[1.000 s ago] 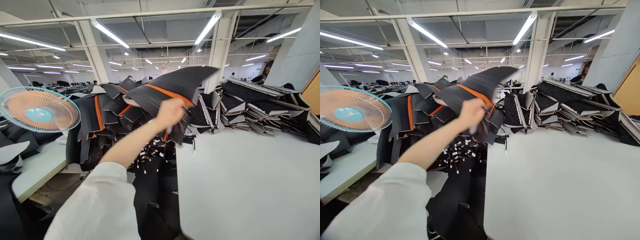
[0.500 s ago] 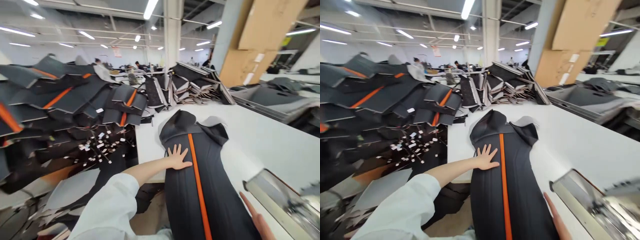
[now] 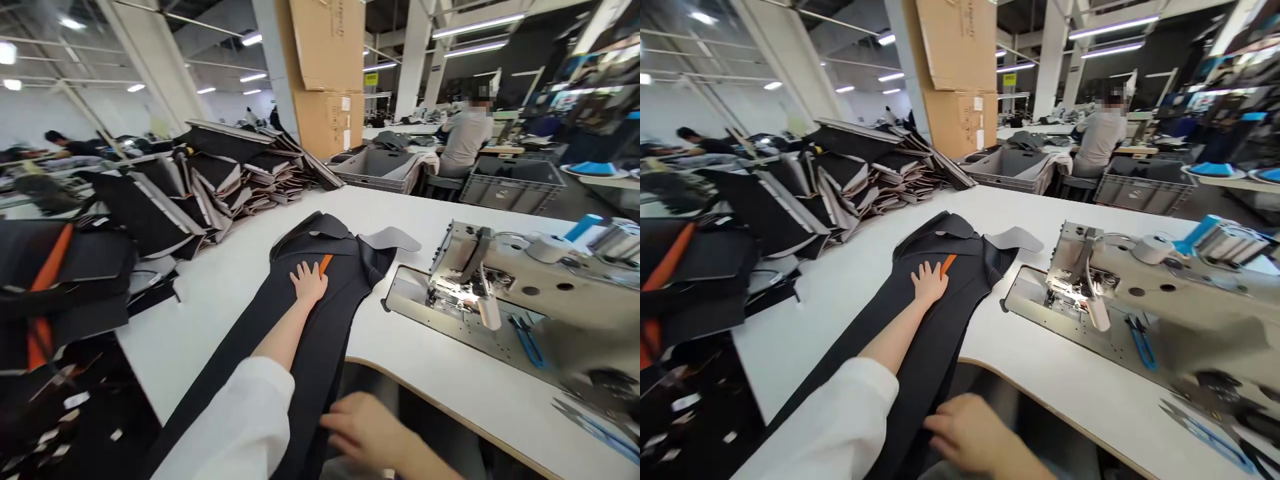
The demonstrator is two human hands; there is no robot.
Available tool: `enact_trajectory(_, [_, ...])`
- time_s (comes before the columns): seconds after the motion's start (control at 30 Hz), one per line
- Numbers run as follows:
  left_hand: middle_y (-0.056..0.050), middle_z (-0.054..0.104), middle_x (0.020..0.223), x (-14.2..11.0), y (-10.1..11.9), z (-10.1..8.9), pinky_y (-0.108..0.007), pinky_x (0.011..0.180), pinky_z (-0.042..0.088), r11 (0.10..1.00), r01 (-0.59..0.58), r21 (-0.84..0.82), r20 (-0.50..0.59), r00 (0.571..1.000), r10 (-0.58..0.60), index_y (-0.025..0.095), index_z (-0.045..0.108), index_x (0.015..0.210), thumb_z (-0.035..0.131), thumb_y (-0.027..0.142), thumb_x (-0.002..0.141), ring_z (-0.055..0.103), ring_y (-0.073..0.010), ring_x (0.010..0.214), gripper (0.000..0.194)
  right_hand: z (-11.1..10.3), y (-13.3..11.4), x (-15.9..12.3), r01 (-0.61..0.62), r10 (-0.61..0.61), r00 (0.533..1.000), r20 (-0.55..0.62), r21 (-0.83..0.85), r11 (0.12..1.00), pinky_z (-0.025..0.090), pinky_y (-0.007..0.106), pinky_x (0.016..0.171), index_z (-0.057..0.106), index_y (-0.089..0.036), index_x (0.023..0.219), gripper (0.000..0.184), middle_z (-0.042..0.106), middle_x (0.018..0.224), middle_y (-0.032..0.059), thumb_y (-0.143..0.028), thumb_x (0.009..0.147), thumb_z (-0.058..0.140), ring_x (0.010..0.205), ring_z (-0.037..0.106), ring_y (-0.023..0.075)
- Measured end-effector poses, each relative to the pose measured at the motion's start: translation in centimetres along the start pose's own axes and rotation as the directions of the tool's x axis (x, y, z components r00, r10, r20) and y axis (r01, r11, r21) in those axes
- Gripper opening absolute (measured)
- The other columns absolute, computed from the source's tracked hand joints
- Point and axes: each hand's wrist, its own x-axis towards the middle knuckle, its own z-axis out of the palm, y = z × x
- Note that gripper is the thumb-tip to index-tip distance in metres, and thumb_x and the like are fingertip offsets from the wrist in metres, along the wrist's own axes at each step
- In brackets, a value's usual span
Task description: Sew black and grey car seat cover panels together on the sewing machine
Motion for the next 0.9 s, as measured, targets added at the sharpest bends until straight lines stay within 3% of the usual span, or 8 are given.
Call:
enact_trajectory(0.07, [-0.015, 0.020, 0.150, -0.5, -0.1, 0.7, -0.056, 0.108, 0.012, 0.995, -0.101, -0.013, -0.034, 0.994, 0.101, 0.017, 0.031, 0.141, 0.024, 0.039, 0.089, 0.012, -0.0322, 0.138, 0.057, -3.0, 3.0, -2.9, -0.172, 0.148, 0.975, -0.165, -0.146, 0.974, 0.043, 0.033, 0.096, 0.051, -0.028, 0.127, 0.040, 0.059, 0.122, 0.0029, -0.022, 0.089, 0.040, 0.111, 0.054, 0.0191])
enact_trajectory(0.13, [-0.013, 0.024, 0.149, -0.7, -0.5, 1.2, -0.056, 0.109, 0.012, 0.985, -0.168, -0.029, -0.053, 0.985, 0.166, 0.018, 0.036, 0.139, 0.026, 0.039, 0.088, 0.015, -0.0321, 0.138, 0.055, -4.5, 6.2, -5.8, -0.344, 0.276, 0.931, -0.239, -0.326, 0.880, 0.036, 0.043, 0.103, 0.042, -0.026, 0.135, 0.049, 0.046, 0.136, 0.0078, -0.030, 0.087, 0.046, 0.125, 0.042, 0.0254])
enact_trajectory(0.2, [-0.013, 0.026, 0.148, -0.6, -0.4, 1.6, -0.055, 0.109, 0.011, 0.975, -0.218, -0.044, -0.068, 0.974, 0.215, 0.017, 0.037, 0.138, 0.029, 0.039, 0.087, 0.016, -0.0322, 0.137, 0.056, -4.8, 8.7, -7.8, -0.432, 0.352, 0.901, -0.253, -0.458, 0.777, 0.029, 0.050, 0.106, 0.034, -0.024, 0.141, 0.070, 0.030, 0.146, 0.0113, -0.042, 0.078, 0.057, 0.132, 0.030, 0.0318])
enact_trajectory(0.27, [-0.014, 0.027, 0.147, -0.6, 0.1, 2.1, -0.054, 0.110, 0.009, 0.967, -0.250, -0.058, -0.076, 0.966, 0.245, 0.014, 0.036, 0.138, 0.031, 0.040, 0.086, 0.017, -0.0323, 0.137, 0.059, -4.2, 10.0, -8.9, -0.470, 0.397, 0.882, -0.254, -0.535, 0.702, 0.026, 0.051, 0.107, 0.029, -0.028, 0.143, 0.078, 0.020, 0.150, 0.0087, -0.048, 0.074, 0.060, 0.134, 0.025, 0.0321])
enact_trajectory(0.37, [-0.018, 0.026, 0.147, -0.9, 1.6, 2.9, -0.053, 0.111, 0.006, 0.960, -0.270, -0.076, -0.081, 0.961, 0.263, 0.009, 0.030, 0.140, 0.031, 0.042, 0.086, 0.017, -0.0325, 0.137, 0.063, -3.4, 10.2, -9.2, -0.524, 0.435, 0.849, -0.300, -0.577, 0.626, 0.024, 0.052, 0.107, 0.027, -0.030, 0.143, 0.079, 0.018, 0.151, 0.0055, -0.056, 0.074, 0.056, 0.135, 0.023, 0.0313])
enact_trajectory(0.57, [-0.016, 0.026, 0.147, -1.6, 3.0, 3.4, -0.049, 0.111, 0.011, 0.936, -0.345, -0.075, -0.080, 0.937, 0.339, 0.013, 0.029, 0.142, 0.033, 0.044, 0.087, 0.020, -0.0318, 0.136, 0.063, -3.5, 8.9, -8.9, -0.629, 0.517, 0.773, -0.367, -0.543, 0.556, 0.021, 0.049, 0.108, 0.032, -0.026, 0.141, 0.080, 0.022, 0.150, 0.0070, -0.060, 0.073, 0.054, 0.134, 0.025, 0.0310])
enact_trajectory(0.9, [-0.015, 0.031, 0.145, -1.6, 3.2, 1.9, -0.043, 0.111, 0.017, 0.901, -0.434, 0.016, -0.083, 0.897, 0.433, 0.012, 0.035, 0.139, 0.031, 0.036, 0.088, 0.024, -0.0265, 0.136, 0.057, -4.7, 7.7, -6.9, -0.699, 0.628, 0.711, -0.316, -0.411, 0.585, 0.011, 0.054, 0.107, 0.033, -0.021, 0.140, 0.086, 0.024, 0.148, 0.0159, -0.051, 0.066, 0.064, 0.135, 0.016, 0.0369])
